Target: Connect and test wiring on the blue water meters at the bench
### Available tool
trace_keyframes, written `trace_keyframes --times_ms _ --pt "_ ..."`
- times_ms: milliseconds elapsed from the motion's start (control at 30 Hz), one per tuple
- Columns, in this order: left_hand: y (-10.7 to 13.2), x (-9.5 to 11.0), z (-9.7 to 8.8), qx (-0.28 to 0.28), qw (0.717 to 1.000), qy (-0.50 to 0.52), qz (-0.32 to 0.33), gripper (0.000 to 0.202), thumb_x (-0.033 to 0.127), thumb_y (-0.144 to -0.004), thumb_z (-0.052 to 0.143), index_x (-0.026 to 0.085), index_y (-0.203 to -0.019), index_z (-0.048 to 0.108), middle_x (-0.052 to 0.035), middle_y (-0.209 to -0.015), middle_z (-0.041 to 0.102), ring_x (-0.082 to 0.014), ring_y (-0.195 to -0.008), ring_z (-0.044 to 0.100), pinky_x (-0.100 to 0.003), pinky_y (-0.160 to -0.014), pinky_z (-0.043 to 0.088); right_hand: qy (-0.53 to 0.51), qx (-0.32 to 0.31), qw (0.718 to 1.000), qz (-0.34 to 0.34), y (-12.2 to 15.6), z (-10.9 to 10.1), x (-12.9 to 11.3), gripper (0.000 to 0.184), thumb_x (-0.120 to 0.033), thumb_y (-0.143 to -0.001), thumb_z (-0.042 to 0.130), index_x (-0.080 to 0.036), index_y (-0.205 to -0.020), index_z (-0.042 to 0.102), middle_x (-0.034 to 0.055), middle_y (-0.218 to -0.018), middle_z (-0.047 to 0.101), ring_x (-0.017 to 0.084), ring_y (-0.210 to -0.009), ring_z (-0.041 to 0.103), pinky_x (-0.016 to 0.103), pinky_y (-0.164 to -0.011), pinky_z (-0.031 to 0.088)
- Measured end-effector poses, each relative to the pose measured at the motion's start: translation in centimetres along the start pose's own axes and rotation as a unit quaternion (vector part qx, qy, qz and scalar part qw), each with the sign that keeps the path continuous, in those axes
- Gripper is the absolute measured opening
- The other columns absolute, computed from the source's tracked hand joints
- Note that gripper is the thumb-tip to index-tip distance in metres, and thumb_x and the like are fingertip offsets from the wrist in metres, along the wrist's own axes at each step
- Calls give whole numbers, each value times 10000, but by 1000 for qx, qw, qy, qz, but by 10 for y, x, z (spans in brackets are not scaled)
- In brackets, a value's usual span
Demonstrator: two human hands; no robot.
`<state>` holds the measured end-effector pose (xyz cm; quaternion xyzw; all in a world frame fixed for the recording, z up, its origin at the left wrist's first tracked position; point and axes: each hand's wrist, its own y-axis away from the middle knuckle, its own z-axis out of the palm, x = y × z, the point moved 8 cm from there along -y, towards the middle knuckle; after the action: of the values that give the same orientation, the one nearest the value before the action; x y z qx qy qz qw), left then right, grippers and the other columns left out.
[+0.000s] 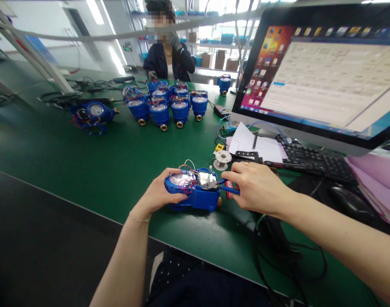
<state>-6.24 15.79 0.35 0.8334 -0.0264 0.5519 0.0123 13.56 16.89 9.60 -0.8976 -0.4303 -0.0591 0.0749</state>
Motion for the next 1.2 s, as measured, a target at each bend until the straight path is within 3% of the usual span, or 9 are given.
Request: trace_keyframes --times_ms 200,400,600,767,1200 --pt "1 1 0 0 1000 -2 2 641 364 -529 820 250 -1086 524 -39 -1101 587 -240 -979 571 -399 -879 454 5 26 999 -21 1 -2 -4 256 -256 -760 589 -181 -997 652 56 -856 621 173 -744 588 267 -628 439" --pt "0 1 -1 4 1000 -9 -1 623 372 -532 816 260 -1074 530 -25 -1084 594 -233 -967 572 -394 -876 453 51 64 995 -55 5 -1 -12 267 -137 -722 524 -136 -954 657 72 -777 612 184 -700 589 268 -595 436" --pt "-2 2 -2 9 1000 -13 -3 616 367 -542 807 245 -1080 533 -32 -1076 592 -230 -953 571 -391 -867 453 83 104 990 -35 9 -5 -14 251 -169 -733 548 -145 -960 652 78 -804 600 187 -694 558 272 -591 419" --pt "0 2 -1 9 1000 -14 -9 619 377 -540 811 249 -1078 532 -30 -1072 592 -226 -945 573 -385 -854 458 39 75 996 0 9 -1 -8 253 -248 -777 557 -170 -1004 639 66 -850 588 181 -741 559 278 -642 433" --pt "0 3 -1 10 1000 -16 -12 625 366 -530 816 242 -1073 533 -33 -1073 589 -227 -944 570 -374 -841 462 30 58 998 9 7 -1 -7 249 -241 -773 567 -171 -1000 641 67 -862 591 188 -752 575 288 -651 454"
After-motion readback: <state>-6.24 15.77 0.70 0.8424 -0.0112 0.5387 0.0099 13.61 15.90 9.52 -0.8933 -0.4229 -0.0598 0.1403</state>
